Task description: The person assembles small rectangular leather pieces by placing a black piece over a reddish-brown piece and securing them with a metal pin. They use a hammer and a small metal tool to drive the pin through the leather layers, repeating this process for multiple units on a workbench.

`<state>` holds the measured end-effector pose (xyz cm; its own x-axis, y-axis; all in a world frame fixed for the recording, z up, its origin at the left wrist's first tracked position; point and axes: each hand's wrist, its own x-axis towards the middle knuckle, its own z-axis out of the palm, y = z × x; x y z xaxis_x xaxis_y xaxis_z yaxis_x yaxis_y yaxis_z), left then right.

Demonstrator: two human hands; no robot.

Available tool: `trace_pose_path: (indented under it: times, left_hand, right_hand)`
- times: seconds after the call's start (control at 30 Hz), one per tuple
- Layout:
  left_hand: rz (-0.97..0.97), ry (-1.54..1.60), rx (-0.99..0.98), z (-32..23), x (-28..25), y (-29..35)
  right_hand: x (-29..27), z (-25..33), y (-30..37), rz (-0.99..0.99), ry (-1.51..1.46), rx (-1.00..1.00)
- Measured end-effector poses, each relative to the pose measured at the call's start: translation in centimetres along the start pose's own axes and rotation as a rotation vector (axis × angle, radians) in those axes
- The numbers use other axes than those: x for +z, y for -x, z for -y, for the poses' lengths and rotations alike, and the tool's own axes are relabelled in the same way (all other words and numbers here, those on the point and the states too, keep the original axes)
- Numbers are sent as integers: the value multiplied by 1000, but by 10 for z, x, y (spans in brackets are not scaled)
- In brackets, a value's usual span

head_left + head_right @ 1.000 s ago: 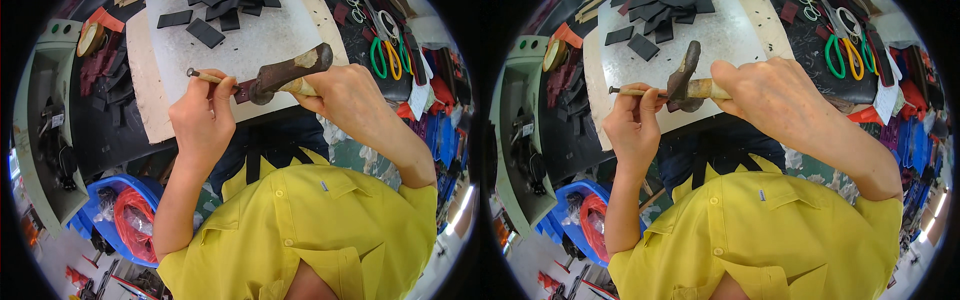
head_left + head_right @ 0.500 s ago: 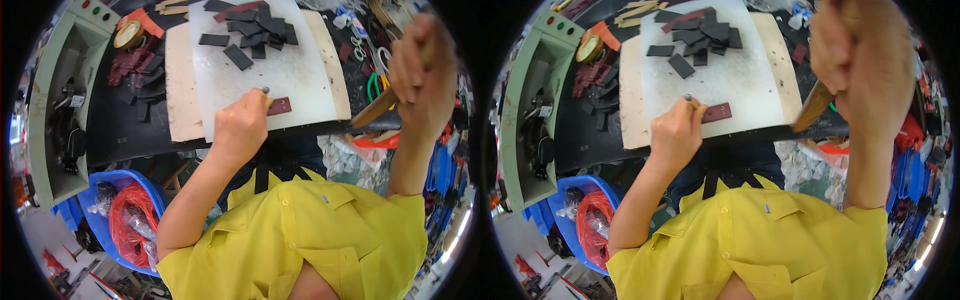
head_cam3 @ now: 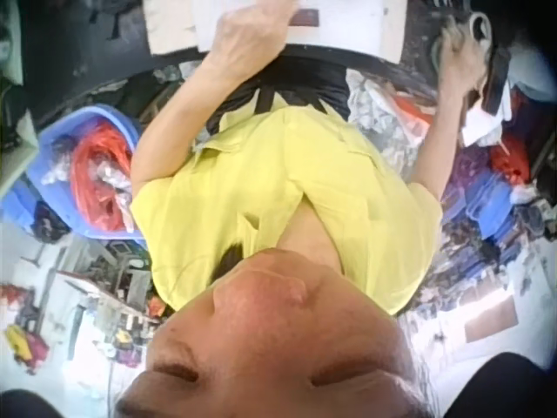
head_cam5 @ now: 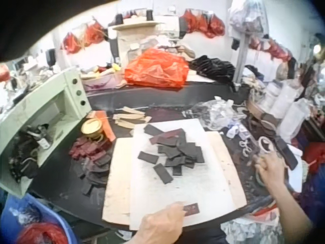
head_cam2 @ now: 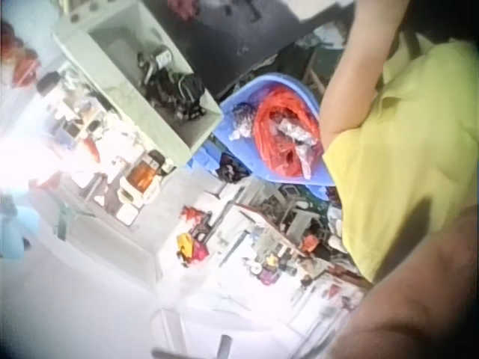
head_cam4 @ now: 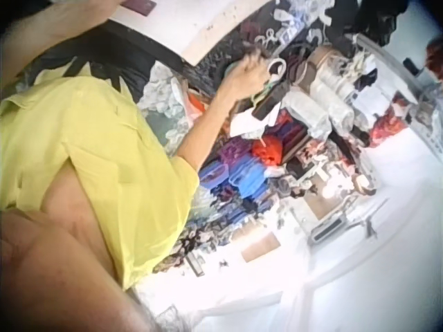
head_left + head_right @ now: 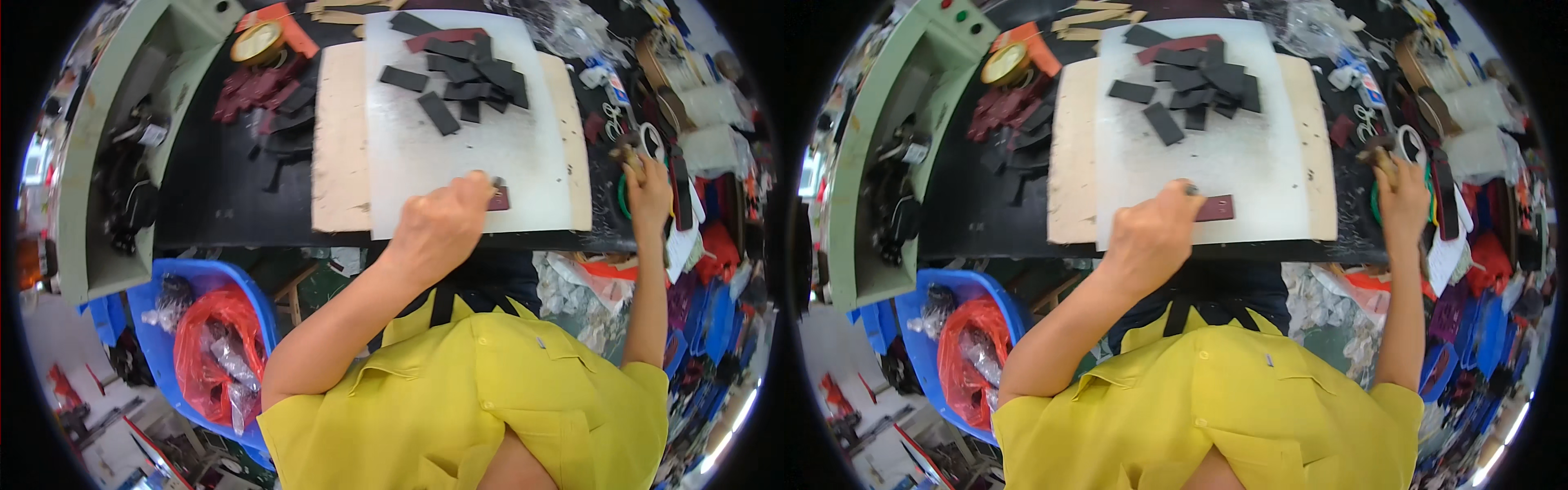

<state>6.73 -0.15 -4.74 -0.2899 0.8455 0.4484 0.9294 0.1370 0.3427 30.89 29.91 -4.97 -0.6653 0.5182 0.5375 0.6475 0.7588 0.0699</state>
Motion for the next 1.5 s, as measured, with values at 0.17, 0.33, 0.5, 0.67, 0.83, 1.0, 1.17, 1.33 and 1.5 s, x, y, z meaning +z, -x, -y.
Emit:
trace_pose_path:
  times: [0.17, 0.33, 0.5, 0.67, 0.83, 1.0, 1.17, 1.33, 1.5]
  left_hand:
    - [-51, 294, -279, 3, -2, -5]
    - [-183, 1195, -716, 24, -25, -5]
    - [71, 548, -337, 30, -31, -8]
    - [40, 344, -206, 19, -9, -1]
    - [-249, 4, -442, 78, -47, 1]
    - [-254, -255, -378, 135, -66, -18]
    - [-36, -9, -133, 135, -31, -81]
    - [94, 115, -165, 157, -23, -92]
    - [-54, -19, -145, 142, -32, -74]
  right_hand:
    - [-15, 147, 7, 148, -955, -299]
    - [-23, 182, -18, 518, -1042, -275]
    - [-29, 171, -34, 705, -1182, 40]
    - [-9, 134, -43, -25, -459, -249]
    - [-4, 120, -49, 107, -578, -202]
    - [23, 136, -87, 114, -780, -140]
    - [36, 173, -106, 65, -489, -78]
    - [40, 178, -102, 97, -687, -57]
    - [25, 169, -96, 163, -948, 82]
